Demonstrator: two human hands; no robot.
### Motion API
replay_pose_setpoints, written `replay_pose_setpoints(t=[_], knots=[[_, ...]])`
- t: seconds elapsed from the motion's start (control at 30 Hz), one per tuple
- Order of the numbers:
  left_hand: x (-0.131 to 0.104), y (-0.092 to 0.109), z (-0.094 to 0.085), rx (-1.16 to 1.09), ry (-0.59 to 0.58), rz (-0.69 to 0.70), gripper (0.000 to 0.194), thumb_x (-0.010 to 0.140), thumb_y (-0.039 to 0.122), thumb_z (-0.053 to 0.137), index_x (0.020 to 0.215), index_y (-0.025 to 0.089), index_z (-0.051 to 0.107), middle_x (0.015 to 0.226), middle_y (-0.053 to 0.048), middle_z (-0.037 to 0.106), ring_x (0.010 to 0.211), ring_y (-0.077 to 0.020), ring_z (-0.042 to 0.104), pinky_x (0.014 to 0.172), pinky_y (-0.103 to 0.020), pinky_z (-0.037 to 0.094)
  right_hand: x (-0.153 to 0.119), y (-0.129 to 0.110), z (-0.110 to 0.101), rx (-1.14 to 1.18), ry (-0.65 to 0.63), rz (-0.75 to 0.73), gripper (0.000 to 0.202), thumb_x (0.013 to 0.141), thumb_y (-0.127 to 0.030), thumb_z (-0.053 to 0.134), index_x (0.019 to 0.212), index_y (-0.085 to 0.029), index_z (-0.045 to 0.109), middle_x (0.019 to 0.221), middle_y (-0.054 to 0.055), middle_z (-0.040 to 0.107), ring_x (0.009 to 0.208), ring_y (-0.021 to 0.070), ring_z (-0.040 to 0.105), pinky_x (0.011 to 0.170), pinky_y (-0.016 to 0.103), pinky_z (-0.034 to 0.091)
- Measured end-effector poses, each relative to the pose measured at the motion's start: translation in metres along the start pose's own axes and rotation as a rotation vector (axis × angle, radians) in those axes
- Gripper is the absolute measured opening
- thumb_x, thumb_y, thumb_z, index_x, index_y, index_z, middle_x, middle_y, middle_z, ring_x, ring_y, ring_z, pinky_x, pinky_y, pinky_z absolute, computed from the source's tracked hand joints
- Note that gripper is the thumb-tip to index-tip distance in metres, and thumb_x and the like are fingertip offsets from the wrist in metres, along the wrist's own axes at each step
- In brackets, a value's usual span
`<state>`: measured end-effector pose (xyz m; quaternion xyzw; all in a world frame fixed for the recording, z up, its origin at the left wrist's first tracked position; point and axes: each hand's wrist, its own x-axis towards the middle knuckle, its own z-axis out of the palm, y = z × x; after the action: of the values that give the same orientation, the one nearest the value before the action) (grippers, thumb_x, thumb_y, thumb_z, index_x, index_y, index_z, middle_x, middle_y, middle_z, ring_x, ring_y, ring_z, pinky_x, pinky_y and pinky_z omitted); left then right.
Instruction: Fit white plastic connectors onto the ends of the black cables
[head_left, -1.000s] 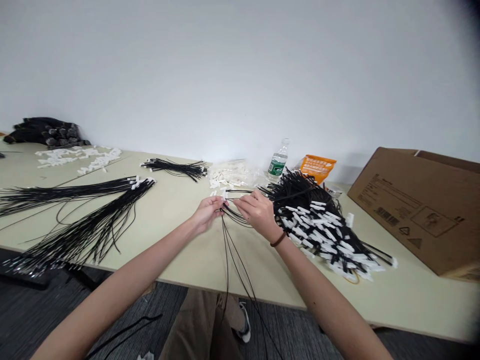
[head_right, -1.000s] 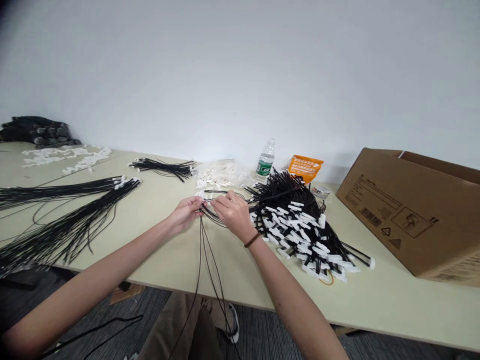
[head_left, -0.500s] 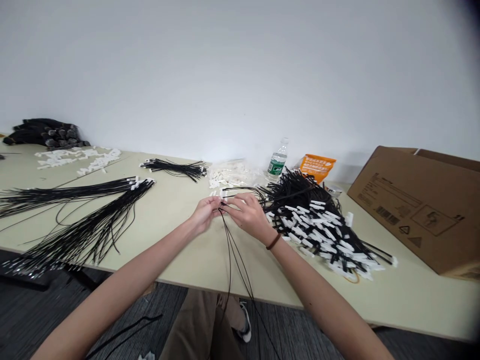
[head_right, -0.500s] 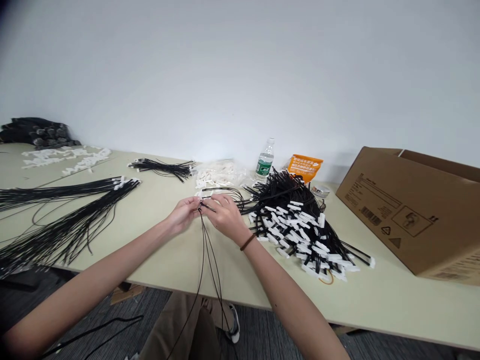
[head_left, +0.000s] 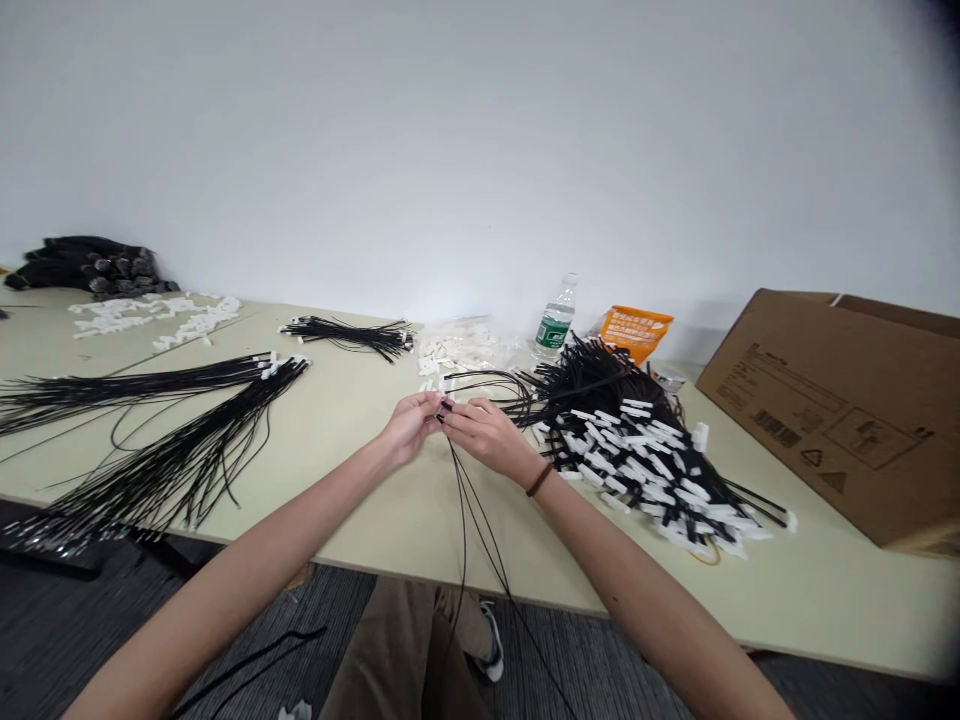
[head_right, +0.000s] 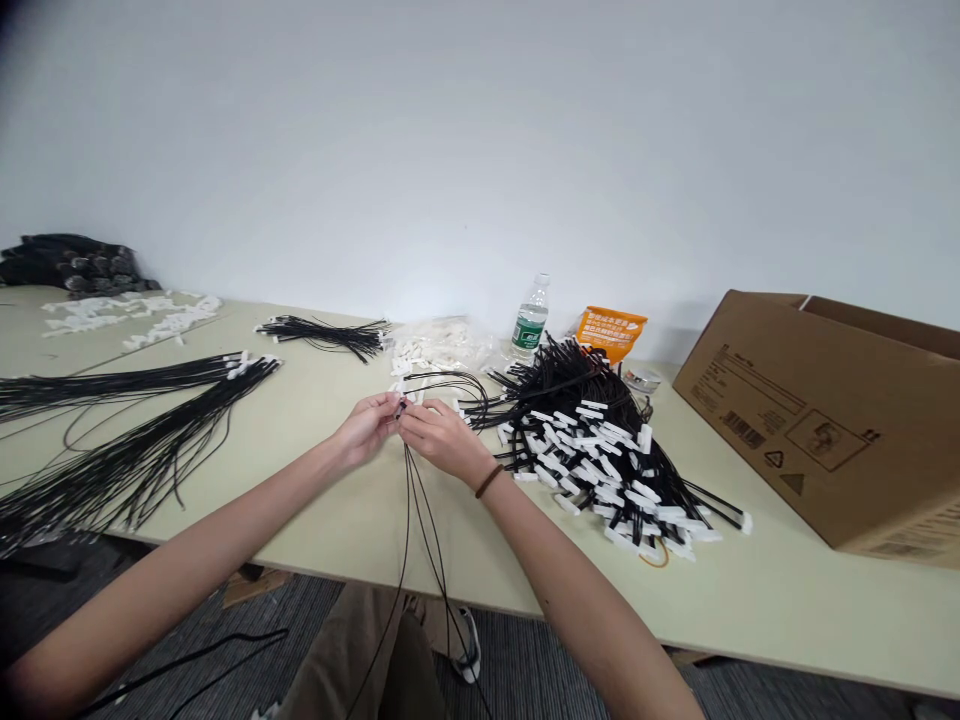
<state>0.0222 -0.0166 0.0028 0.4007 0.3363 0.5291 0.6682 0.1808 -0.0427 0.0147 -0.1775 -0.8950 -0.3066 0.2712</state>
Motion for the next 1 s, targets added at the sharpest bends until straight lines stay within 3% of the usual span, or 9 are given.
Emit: replay_pose_setpoints(t=[0.13,0.23,0.4,0.47,0.53,0.6,0.73,0.87,1.0], knots=[[-0.001,0.001,0.000,0.022,0.012,0.016,0.016,0.065,0.024,0.069,0.067,0.010,0.062,0.071,-0.005,0.061,0.064,-0.0108,0.054,0.065,-0.025,0.043,-0.001,0.000,0.004,0.255,0.074,0.186,0.018,0.087,-0.013,0.045,0.092,-0.018,0.062,0.097,0.005,0.066,0.100,0.0160,0.055,0.084,0.033,0.045],[-0.001,0.002,0.001,0.046,0.029,0.032,0.015,0.066,0.024,0.068,0.068,0.010,0.062,0.072,-0.005,0.061,0.065,-0.0111,0.054,0.065,-0.026,0.043,0.001,0.001,0.000,0.578,0.233,0.478,0.014,0.086,-0.018,0.049,0.089,-0.019,0.063,0.091,0.005,0.067,0.091,0.0147,0.059,0.083,0.033,0.048],[0.001,0.002,-0.001,0.089,0.134,0.054,0.016,0.066,0.026,0.067,0.066,0.010,0.063,0.076,-0.007,0.063,0.065,-0.0108,0.053,0.063,-0.025,0.042,0.003,0.018,-0.009,1.171,0.741,1.015,0.012,0.078,-0.030,0.060,0.084,-0.020,0.061,0.081,0.001,0.065,0.081,0.0138,0.063,0.079,0.033,0.051],[0.002,0.002,-0.002,0.099,0.160,0.059,0.016,0.066,0.026,0.066,0.066,0.010,0.063,0.076,-0.007,0.063,0.064,-0.0108,0.053,0.062,-0.024,0.041,0.000,0.030,-0.013,1.224,0.963,1.152,0.018,0.074,-0.034,0.063,0.085,-0.020,0.060,0.076,-0.001,0.063,0.073,0.0117,0.061,0.072,0.031,0.052],[0.002,0.002,-0.002,0.104,0.172,0.063,0.016,0.067,0.026,0.066,0.066,0.011,0.064,0.075,-0.007,0.063,0.064,-0.0109,0.052,0.061,-0.024,0.040,-0.006,0.041,-0.018,1.086,1.043,1.259,0.024,0.073,-0.036,0.064,0.089,-0.019,0.062,0.077,0.000,0.061,0.064,0.0093,0.057,0.060,0.025,0.050],[0.002,0.001,-0.002,0.109,0.178,0.065,0.016,0.066,0.027,0.066,0.066,0.011,0.064,0.073,-0.007,0.063,0.063,-0.0110,0.052,0.062,-0.024,0.040,-0.010,0.046,-0.024,0.808,0.987,1.244,0.025,0.075,-0.037,0.061,0.091,-0.019,0.065,0.081,0.002,0.061,0.064,0.0099,0.055,0.055,0.024,0.046],[0.001,0.002,-0.002,0.113,0.163,0.065,0.018,0.065,0.029,0.067,0.066,0.011,0.064,0.073,-0.006,0.062,0.063,-0.0109,0.052,0.062,-0.024,0.040,-0.008,0.035,-0.031,0.356,0.652,0.924,0.017,0.081,-0.032,0.056,0.081,-0.020,0.068,0.077,0.004,0.061,0.069,0.0135,0.055,0.060,0.027,0.045],[0.002,0.001,-0.002,0.096,0.125,0.088,0.021,0.064,0.031,0.069,0.067,0.011,0.063,0.076,-0.006,0.062,0.064,-0.0099,0.051,0.062,-0.024,0.040,-0.001,0.015,-0.024,0.292,0.308,0.675,0.019,0.085,-0.025,0.050,0.075,-0.019,0.065,0.071,0.003,0.059,0.070,0.0142,0.054,0.065,0.027,0.044],[0.002,0.000,-0.001,0.084,0.090,0.116,0.025,0.061,0.035,0.071,0.068,0.012,0.062,0.077,-0.005,0.061,0.066,-0.0105,0.051,0.062,-0.023,0.040,0.000,0.008,-0.016,0.222,0.152,0.650,0.019,0.086,-0.024,0.048,0.072,-0.019,0.062,0.071,0.003,0.057,0.072,0.0153,0.054,0.065,0.027,0.042]])
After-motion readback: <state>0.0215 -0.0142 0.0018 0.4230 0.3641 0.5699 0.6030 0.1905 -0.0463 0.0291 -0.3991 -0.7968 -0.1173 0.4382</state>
